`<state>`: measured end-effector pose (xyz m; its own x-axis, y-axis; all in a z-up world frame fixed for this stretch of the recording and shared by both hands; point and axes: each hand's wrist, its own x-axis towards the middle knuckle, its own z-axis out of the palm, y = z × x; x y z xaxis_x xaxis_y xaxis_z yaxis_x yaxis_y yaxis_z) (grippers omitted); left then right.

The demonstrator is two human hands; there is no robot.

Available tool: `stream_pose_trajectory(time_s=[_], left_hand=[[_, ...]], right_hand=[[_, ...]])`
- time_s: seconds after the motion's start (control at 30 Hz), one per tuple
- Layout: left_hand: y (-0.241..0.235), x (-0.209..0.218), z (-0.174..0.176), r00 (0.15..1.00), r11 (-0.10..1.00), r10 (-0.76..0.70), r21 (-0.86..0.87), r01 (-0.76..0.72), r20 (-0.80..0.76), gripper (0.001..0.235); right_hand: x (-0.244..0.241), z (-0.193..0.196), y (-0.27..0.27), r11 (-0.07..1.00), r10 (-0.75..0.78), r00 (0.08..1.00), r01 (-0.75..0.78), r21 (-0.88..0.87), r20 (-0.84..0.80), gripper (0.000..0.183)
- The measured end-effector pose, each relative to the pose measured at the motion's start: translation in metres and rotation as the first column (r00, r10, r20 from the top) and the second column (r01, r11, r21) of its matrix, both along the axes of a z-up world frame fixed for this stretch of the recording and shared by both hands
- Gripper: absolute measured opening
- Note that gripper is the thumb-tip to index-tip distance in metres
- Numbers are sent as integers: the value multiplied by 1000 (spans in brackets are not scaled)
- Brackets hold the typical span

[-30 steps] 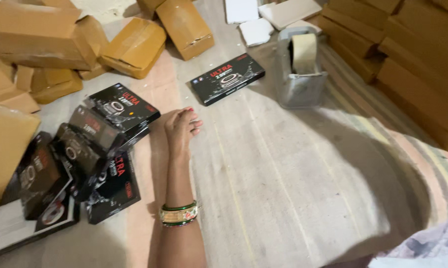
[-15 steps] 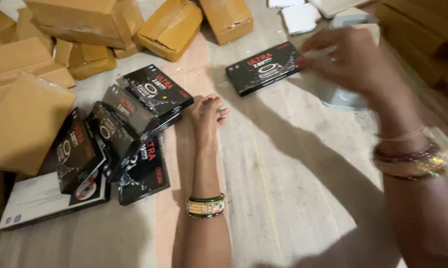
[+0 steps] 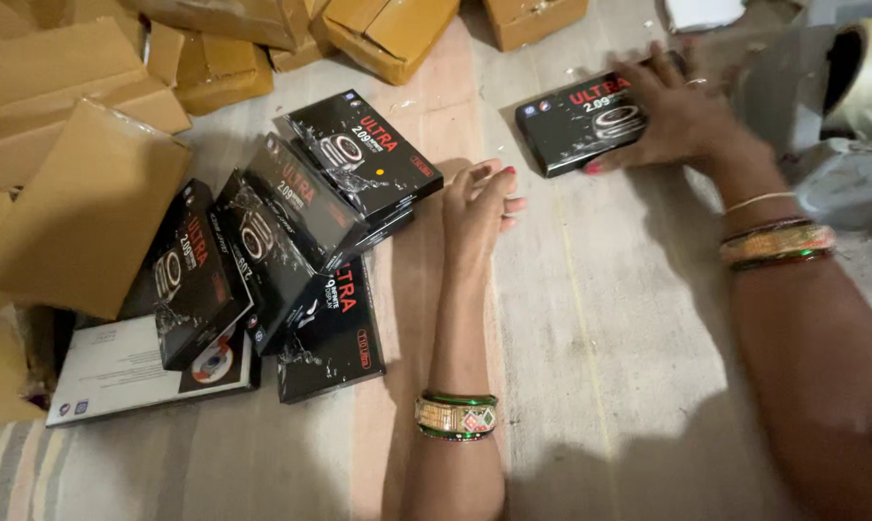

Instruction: The person packs smartwatches into padded envelopes. They open a watch box, place the watch and accessories inside, seal the envelope with tape, and repeat the process with another watch.

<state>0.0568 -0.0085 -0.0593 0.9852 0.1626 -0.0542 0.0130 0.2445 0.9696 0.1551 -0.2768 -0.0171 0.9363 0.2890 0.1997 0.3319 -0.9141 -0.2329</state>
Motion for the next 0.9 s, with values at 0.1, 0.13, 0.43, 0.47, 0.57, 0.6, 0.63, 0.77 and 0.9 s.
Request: stream_pose_trajectory(time_s=[0.1,0.13,0.43,0.47,0.57,0.6,0.63,0.77,0.9], left_hand=[[-2,1,7,999,998,-33,49,34,-9,51],[-2,0,7,999,997,-44,61,46,-18,51],[-6,18,-20,994,987,-94,-132,87,-50,51],[-6,18,-22,994,988,-100,-119,96,-32,52],[-7,12,-13,995,988,-100,-119,97,-20,56],[-8,8,-6,995,986,-91,-143,83,-51,59],[-8,0,1,993,984,-80,-165,65,-88,62],[-19,-30,31,984,917,-173,-357,177,44,75],[-26,-43,46,975,883,-193,-415,220,107,85]], right_hand=[[5,7,-14,999,25,1000,-25,21,11,136],[2,8,-14,999,16,1000,-16,38,-8,134],[-69,19,55,957,-155,986,134,-258,-62,124],[-83,22,58,954,-148,988,134,-267,-33,122],[-120,36,62,993,-103,985,93,-78,-142,113],[-131,44,60,990,-115,965,130,51,-238,106],[-141,50,57,969,-108,935,175,175,-339,99],[-167,66,52,766,103,881,226,601,-462,79],[-173,69,51,690,251,861,160,706,-442,69]])
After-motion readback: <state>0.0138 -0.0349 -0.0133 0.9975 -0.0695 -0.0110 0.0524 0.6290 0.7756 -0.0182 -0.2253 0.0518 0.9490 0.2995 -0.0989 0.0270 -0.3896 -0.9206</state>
